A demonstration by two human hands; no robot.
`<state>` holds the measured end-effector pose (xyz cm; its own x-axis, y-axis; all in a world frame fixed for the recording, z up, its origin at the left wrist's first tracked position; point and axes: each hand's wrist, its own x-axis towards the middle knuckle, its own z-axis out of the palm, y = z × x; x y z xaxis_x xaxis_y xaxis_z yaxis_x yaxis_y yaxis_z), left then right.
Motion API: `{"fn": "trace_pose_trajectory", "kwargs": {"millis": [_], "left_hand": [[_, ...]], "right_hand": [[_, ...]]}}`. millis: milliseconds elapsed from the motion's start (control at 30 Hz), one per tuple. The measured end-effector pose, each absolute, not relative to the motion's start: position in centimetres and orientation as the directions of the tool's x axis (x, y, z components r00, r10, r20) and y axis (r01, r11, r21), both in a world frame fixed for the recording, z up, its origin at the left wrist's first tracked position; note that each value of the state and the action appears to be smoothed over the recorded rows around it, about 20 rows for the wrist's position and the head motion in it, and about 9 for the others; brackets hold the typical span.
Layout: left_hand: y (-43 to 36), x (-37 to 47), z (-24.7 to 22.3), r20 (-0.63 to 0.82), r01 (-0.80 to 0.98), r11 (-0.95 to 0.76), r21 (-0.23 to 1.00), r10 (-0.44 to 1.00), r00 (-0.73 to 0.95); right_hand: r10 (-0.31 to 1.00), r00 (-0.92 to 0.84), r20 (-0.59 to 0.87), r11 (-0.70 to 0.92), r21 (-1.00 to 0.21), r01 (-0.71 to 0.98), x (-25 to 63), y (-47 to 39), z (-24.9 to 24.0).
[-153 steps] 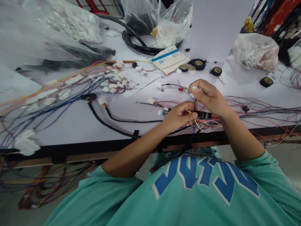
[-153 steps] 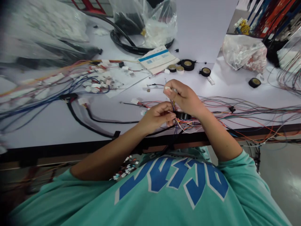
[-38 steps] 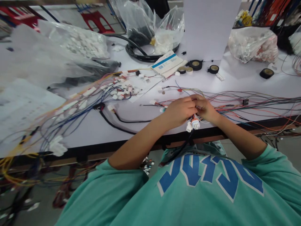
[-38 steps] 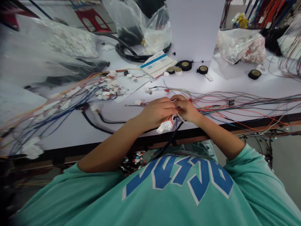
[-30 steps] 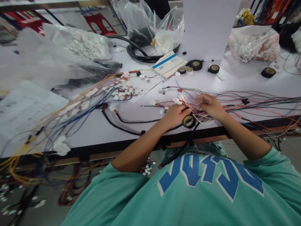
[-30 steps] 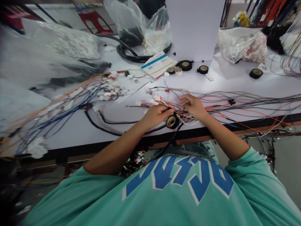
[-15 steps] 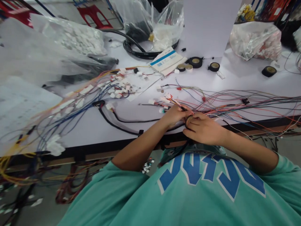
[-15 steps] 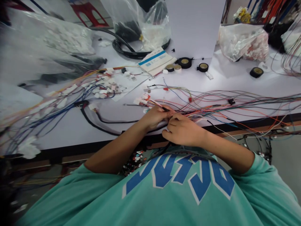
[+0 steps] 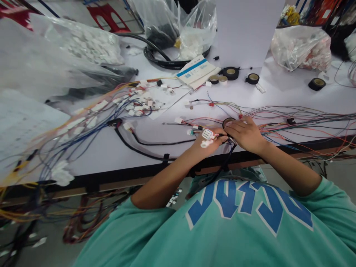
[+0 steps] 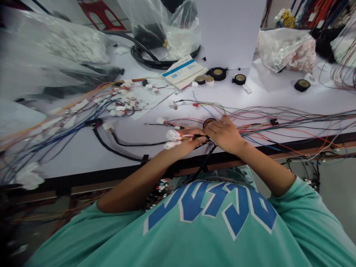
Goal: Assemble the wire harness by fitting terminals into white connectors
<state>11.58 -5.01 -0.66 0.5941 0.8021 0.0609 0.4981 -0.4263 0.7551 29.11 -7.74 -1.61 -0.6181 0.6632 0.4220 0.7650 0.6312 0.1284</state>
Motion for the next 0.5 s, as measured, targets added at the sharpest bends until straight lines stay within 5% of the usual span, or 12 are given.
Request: {"fn": "trace_pose_trajectory", "kwargs": {"millis": [100,167,233,500], "left_hand": [[-5.7,11.4,0.1,0.084,0.606,-0.699,0.381,0.679,0.730],[-6.1,11.2,0.5,0.102,0.518,-0.855,0.037,0.519,0.849],[-6.3,11.1,0.6,0.155,0.420,-0.893,-0.159,0.398,0.904],[-6.6,11.2,0.9,0.514,0.331,-0.837,-0.436,0.069,0.855]], "right_hand": [[0.598,-0.641,0.481,0.685,0.108,0.720,29.1,-7.4,-2.2],[0.580,-0.637,0.507,0.705,0.078,0.704,29.2,-7.4,-2.5],[0.587,-0.606,0.537,0.702,0.035,0.711,29.4,-7.5,-2.8],[0.602,-0.464,0.650,0.740,-0.235,0.631,29.3,-7.3,-3.9]]}}
